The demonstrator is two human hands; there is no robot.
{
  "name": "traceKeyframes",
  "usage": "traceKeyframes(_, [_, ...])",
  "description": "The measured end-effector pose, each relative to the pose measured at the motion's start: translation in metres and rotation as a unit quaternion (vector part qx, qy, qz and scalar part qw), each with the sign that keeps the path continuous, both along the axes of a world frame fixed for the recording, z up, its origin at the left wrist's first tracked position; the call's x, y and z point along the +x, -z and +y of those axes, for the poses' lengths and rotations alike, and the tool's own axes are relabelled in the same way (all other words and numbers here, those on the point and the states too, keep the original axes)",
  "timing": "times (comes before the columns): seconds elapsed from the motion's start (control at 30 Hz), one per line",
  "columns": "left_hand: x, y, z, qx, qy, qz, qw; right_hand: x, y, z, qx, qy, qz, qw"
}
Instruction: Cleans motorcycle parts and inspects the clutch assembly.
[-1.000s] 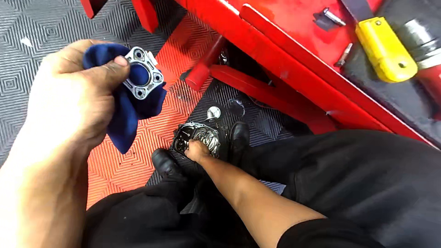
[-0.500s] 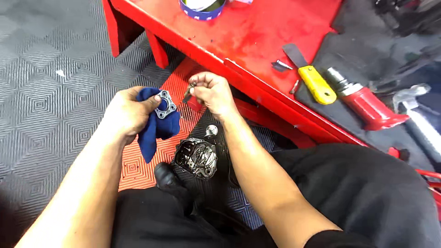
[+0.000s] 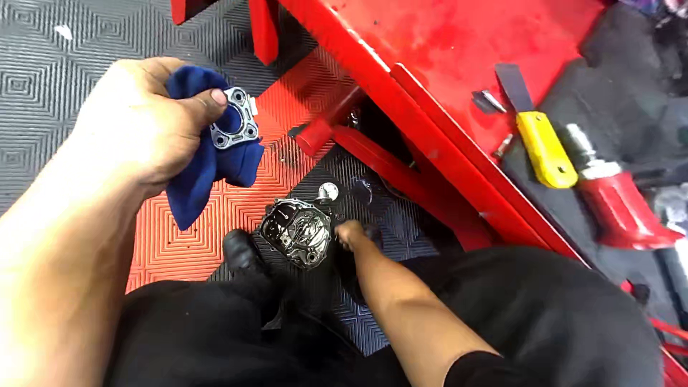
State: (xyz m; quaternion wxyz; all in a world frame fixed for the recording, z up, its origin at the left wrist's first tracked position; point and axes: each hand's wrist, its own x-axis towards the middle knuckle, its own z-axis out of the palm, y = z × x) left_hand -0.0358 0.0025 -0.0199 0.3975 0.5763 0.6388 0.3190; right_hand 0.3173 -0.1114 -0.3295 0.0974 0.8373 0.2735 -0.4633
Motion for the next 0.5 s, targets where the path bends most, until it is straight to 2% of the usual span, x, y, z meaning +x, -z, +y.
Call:
traceKeyframes(0.07, [-0.005, 0.007, 0.002, -0.002, -0.001, -0.012, 1.000, -0.016, 0.015, -0.013, -0.035, -0.020, -0.019, 0.999])
traceKeyframes(0.17, [-0.005, 0.020, 0.013, -0.008, 0.021, -0.039, 0.999, -0.021, 0.016, -0.009, -0.053, -0.031, -0.066, 0.996])
traceKeyframes(0.27, [0.006, 0.016, 0.038, -0.073, 0.033, -0.035, 0.996, -0.004, 0.033, 0.004, 0.013, -0.029, -0.147, 0.989])
traceKeyframes(0.33, [0.017, 0.016, 0.052, -0.103, 0.039, -0.024, 0.994, 0.008, 0.047, 0.014, 0.037, -0.034, -0.135, 0.990])
traceKeyframes(0.5, [0.013, 0.034, 0.032, -0.032, 0.050, -0.065, 0.996, 0.013, 0.058, 0.035, 0.052, -0.058, -0.131, 0.988])
